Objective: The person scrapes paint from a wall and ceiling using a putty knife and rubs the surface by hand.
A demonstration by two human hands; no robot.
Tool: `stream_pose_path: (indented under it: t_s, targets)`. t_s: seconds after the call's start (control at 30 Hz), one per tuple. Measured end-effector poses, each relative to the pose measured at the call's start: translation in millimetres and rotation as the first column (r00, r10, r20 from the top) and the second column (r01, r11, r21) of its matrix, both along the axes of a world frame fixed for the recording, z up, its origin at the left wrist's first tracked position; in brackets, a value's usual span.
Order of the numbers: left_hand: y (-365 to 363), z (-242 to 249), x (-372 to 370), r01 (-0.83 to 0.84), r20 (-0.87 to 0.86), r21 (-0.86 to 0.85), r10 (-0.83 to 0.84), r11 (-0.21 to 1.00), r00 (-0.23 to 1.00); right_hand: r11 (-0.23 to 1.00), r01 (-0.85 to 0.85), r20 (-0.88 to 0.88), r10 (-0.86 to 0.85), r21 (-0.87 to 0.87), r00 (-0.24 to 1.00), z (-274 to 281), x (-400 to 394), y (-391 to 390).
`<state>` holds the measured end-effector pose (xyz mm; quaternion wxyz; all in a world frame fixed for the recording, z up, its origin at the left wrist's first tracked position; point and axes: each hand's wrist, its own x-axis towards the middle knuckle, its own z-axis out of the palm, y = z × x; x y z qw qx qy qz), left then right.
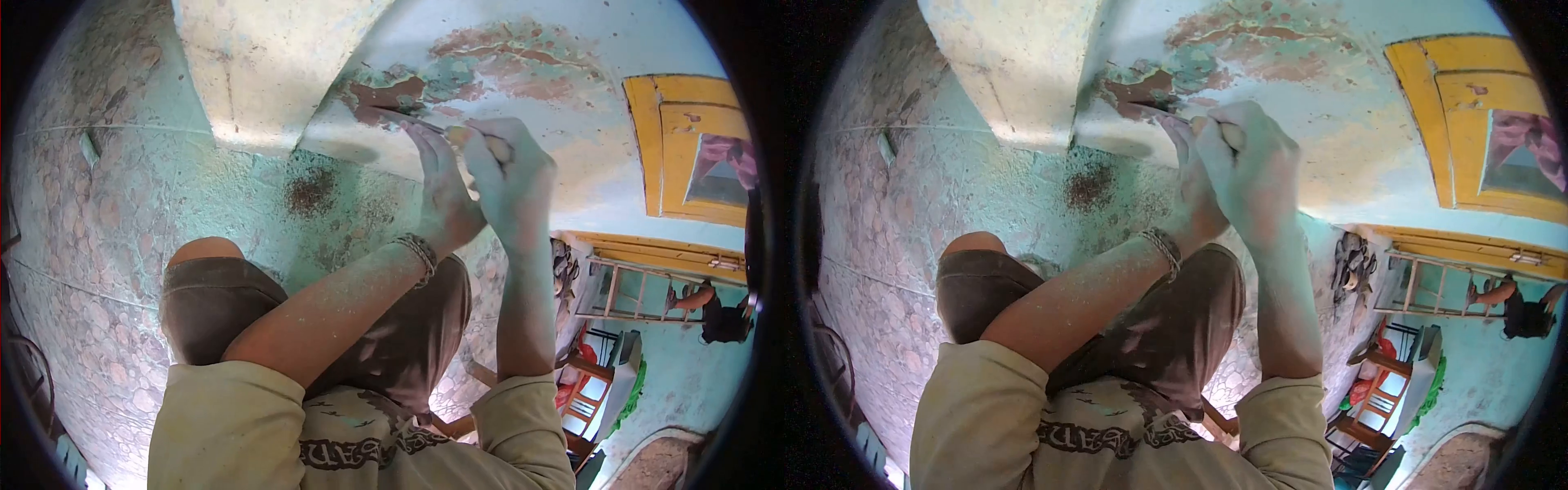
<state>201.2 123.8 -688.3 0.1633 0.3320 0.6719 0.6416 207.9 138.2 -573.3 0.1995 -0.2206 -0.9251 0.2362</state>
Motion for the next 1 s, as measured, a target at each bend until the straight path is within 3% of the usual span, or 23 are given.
stream_pose_path:
  t_s: [0.07,0.1,0.2,0.23,0.33,0.37,0.47,0.5,0.6,0.63,0.73,0.77,0.83,0.87,0.9,0.97,1.0]
  targets:
    - [3,-4,-2,0.089,0.256,0.235,-0.15,0.968,0.955,0.988,-0.125,0.009,0.125,0.093,0.992,-26,-5,17]
    - [4,-10,-8,0.109,0.389,0.4,-0.277,0.91,0.879,0.933,-0.161,0.121,0.128,0.323,0.984,-31,-6,18]
    - [17,-16,11,-0.033,0.551,0.539,-0.322,0.842,0.77,0.992,-0.016,0.02,0.014,0.123,1.0,-3,2,-1]
    - [11,-2,9,-0.041,0.318,0.321,-0.067,0.946,0.946,1.0,0.012,-0.047,-0.012,0.008,0.999,-3,7,6]
    - [11,-8,-4,0.081,0.095,0.099,-0.09,0.992,0.991,0.993,-0.03,0.039,0.025,0.117,0.999,-11,0,14]
    - [2,-13,-14,0.221,0.138,0.074,-0.229,0.973,0.964,0.987,-0.063,0.076,0.052,0.149,0.996,-27,-3,21]
    - [9,-11,4,-0.121,-0.165,0.146,0.145,0.982,0.976,0.99,-0.057,0.003,0.057,0.131,0.998,-10,6,8]
    - [11,1,12,-0.181,-0.079,0.17,0.196,0.969,0.977,0.997,0.048,-0.041,-0.05,-0.054,0.998,-4,11,7]
    - [14,-15,6,-0.122,-0.15,0.076,0.133,0.99,0.98,0.994,0.016,0.017,-0.018,0.104,1.0,-12,4,19]
    - [18,-35,0,-0.136,-0.269,-0.023,0.125,0.99,0.955,0.977,-0.085,0.071,0.073,0.195,0.995,-35,4,34]
    - [9,-62,9,-0.256,-0.286,-0.08,0.224,0.963,0.932,0.995,0.077,0.133,-0.068,-0.064,0.989,-50,18,29]
    - [9,-63,18,-0.354,-0.201,-0.039,0.34,0.934,0.919,0.997,0.043,0.084,-0.037,-0.066,0.996,-49,26,32]
    - [2,-68,24,-0.274,-0.11,-0.185,0.258,0.944,0.96,0.952,0.203,0.172,-0.166,-0.229,0.971,-43,33,39]
    - [-13,-67,18,-0.073,-0.054,-0.368,0.057,0.927,0.997,0.904,0.293,0.241,-0.223,-0.312,0.945,-45,40,42]
    - [-34,-71,12,0.144,0.052,-0.529,-0.137,0.836,0.989,0.849,0.321,0.263,-0.224,-0.42,0.938,-60,49,58]
    - [-63,-81,-19,0.495,0.292,-0.704,-0.427,0.51,0.856,0.747,0.411,0.405,-0.206,-0.523,0.891,-94,69,90]
    - [-76,-102,-24,0.441,0.181,-0.777,-0.512,0.449,0.84,0.69,0.458,0.47,-0.189,-0.561,0.862,-106,77,101]
